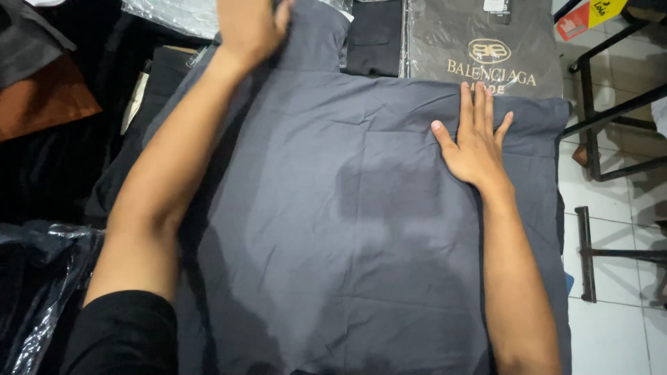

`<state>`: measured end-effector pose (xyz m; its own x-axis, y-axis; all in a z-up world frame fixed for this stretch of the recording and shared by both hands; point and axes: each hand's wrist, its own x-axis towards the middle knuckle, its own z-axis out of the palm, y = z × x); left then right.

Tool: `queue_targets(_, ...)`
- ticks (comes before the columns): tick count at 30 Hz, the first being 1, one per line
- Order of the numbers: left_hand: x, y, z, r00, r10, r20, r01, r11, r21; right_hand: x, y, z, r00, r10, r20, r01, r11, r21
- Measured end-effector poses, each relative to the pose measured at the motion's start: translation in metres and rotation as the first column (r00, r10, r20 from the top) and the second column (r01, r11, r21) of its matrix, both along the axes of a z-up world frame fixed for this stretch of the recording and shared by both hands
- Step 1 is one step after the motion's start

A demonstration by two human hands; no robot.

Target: Smoothing and preparing a grey shirt for folding on a retail counter.

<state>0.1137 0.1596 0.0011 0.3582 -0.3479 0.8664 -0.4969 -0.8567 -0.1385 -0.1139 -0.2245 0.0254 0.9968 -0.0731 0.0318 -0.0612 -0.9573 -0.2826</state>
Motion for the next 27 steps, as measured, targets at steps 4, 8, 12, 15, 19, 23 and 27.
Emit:
queue_targets(4,-0.027,-0.032,-0.006,0.893,0.072,-0.445,-0.042,0.996,0.079,0.0,0.0,-0.004,0.998,0.018,0.052,-0.017,1.0,-0.009)
queue_targets(8,-0.013,-0.03,-0.02,0.73,0.08,-0.678,-0.004,0.994,0.113,0.001,-0.001,-0.005,0.999,0.02,0.048,-0.019,1.0,-0.01)
queue_targets(12,0.007,-0.029,-0.024,0.777,0.042,-0.628,0.03,0.994,0.103,0.0,-0.002,-0.005,0.998,0.021,0.053,-0.02,1.0,-0.02)
queue_targets(15,-0.005,-0.027,-0.011,0.848,0.02,-0.53,0.024,0.997,0.076,0.002,0.0,-0.004,0.999,0.019,0.05,-0.019,1.0,-0.011)
queue_targets(19,-0.049,-0.032,0.005,0.872,-0.003,-0.49,-0.039,0.996,-0.076,0.002,-0.004,-0.007,0.999,0.012,0.046,-0.011,1.0,-0.012)
queue_targets(23,-0.062,-0.02,-0.027,0.793,0.176,-0.584,-0.177,0.983,0.056,0.003,-0.003,-0.007,0.998,0.025,0.052,-0.025,1.0,-0.015)
queue_targets(27,-0.058,0.001,-0.034,0.778,0.032,-0.628,-0.002,0.999,0.049,-0.002,0.0,-0.004,1.0,0.004,0.025,-0.003,1.0,-0.015)
